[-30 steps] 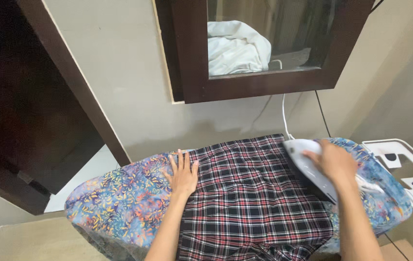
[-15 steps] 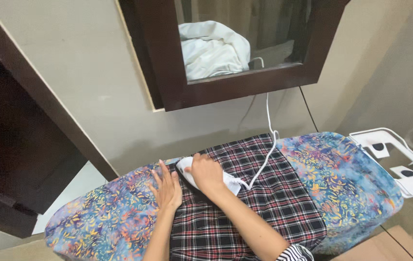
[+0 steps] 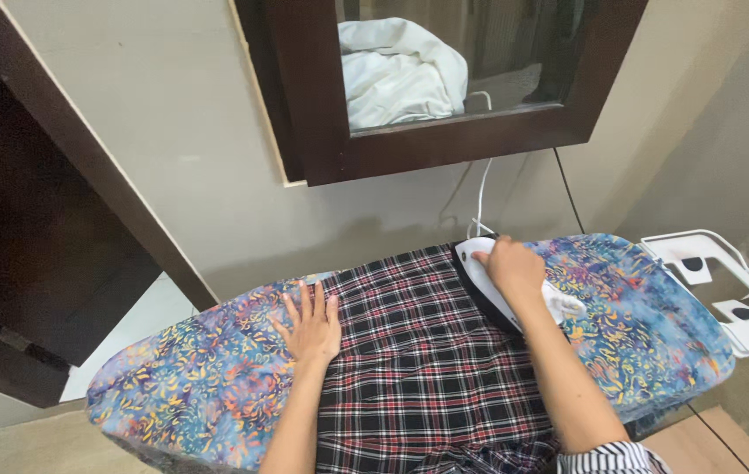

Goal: The person irons a plaid garment by spreading it on an ironing board and moving an iron over the fabric by hand, then folds the garment and places it into a box.

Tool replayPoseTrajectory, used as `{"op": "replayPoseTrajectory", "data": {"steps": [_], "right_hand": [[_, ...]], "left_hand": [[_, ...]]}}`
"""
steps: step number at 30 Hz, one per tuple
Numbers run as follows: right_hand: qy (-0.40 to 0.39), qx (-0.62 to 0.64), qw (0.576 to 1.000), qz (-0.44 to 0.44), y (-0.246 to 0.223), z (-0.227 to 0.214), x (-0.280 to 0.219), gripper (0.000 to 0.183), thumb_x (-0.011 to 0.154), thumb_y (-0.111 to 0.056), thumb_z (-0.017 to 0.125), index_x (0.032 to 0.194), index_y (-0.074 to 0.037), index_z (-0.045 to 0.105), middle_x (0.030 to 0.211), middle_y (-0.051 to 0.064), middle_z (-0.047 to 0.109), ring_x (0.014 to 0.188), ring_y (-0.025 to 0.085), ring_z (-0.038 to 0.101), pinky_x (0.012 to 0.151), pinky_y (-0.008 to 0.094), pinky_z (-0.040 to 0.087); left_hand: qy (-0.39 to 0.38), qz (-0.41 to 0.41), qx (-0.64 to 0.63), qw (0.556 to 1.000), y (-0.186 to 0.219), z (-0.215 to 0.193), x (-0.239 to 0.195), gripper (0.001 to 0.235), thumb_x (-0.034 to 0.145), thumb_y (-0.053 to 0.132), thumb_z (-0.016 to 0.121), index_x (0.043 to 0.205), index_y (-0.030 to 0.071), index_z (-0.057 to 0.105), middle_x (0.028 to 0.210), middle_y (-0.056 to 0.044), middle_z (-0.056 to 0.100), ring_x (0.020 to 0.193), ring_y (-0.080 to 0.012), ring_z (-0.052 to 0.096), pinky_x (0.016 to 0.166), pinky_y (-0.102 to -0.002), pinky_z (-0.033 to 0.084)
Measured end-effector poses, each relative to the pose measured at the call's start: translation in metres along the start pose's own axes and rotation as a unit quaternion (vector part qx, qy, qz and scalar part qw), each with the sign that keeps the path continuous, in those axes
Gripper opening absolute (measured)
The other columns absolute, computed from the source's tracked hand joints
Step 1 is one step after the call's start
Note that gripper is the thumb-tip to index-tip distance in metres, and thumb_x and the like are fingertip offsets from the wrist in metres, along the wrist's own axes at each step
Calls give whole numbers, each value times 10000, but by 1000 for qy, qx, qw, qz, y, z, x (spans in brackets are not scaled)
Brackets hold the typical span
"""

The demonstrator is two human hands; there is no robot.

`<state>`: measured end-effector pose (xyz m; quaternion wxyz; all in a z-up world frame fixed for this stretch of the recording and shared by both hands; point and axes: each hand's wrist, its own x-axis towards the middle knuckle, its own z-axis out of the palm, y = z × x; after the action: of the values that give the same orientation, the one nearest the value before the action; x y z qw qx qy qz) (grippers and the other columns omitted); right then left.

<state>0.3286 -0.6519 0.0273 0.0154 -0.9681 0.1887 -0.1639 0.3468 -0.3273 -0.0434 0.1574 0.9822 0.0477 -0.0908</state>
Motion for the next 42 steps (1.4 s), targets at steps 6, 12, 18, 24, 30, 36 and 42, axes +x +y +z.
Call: {"op": "replayPoseTrajectory", "data": {"steps": [6,12,18,24,30,36,42], "right_hand": [[-133,77,988,-23,-52,-64,-17,612,836,-544,628,1069,16,706,1011,264,717,1003,437,686,841,520,526],[-199,124,965,-116,-135,-59,-27,731,771,-697,600,1069,-42,726,1042,249,708,1051,412,667,885,499,519],[-141,157,953,-219,-183,-40,-37,631,814,-611,602,954,-7,718,866,248,712,891,405,705,741,471,562],[-111,140,966,-185,-142,-10,-15,627,858,-598,546,959,11,660,857,247,702,847,424,704,724,519,556],[-86,41,995,-33,-52,-8,14,631,854,-638,531,962,-36,687,908,200,724,904,385,708,771,489,552],[-117,22,992,-31,4,-49,0,684,823,-673,545,1061,-55,715,1000,226,724,991,424,684,845,511,527],[-208,38,968,-136,4,-87,-33,655,666,-730,650,896,-126,755,926,206,746,1009,431,677,865,495,521]], "left_hand": [[-4,10,-29,1000,0,-8,-5,645,982,576,-35,1556,283,1,1630,45,-58,1487,-287,-112,1145,-627,-93],[23,19,-107,994,-3,-8,-9,654,987,514,-54,1554,192,-113,1632,5,5,1489,-292,-90,1150,-606,-109],[71,15,-113,991,-11,13,9,633,1007,468,-4,1555,163,-88,1625,-6,56,1493,-294,-38,1166,-591,-54],[54,15,-29,998,-13,20,14,609,1005,519,-13,1557,260,-4,1631,35,-22,1486,-314,-95,1158,-613,-47],[22,1,-18,1000,-11,16,14,611,986,579,-26,1546,337,13,1627,74,-70,1483,-298,-125,1151,-616,-82],[15,1,-16,1000,-12,18,18,611,992,549,-68,1551,322,27,1627,65,-71,1481,-297,-129,1150,-617,-93],[22,41,-191,980,-30,18,23,617,988,484,-127,1558,308,33,1632,2,-32,1477,-344,-93,1123,-623,-139]]}}
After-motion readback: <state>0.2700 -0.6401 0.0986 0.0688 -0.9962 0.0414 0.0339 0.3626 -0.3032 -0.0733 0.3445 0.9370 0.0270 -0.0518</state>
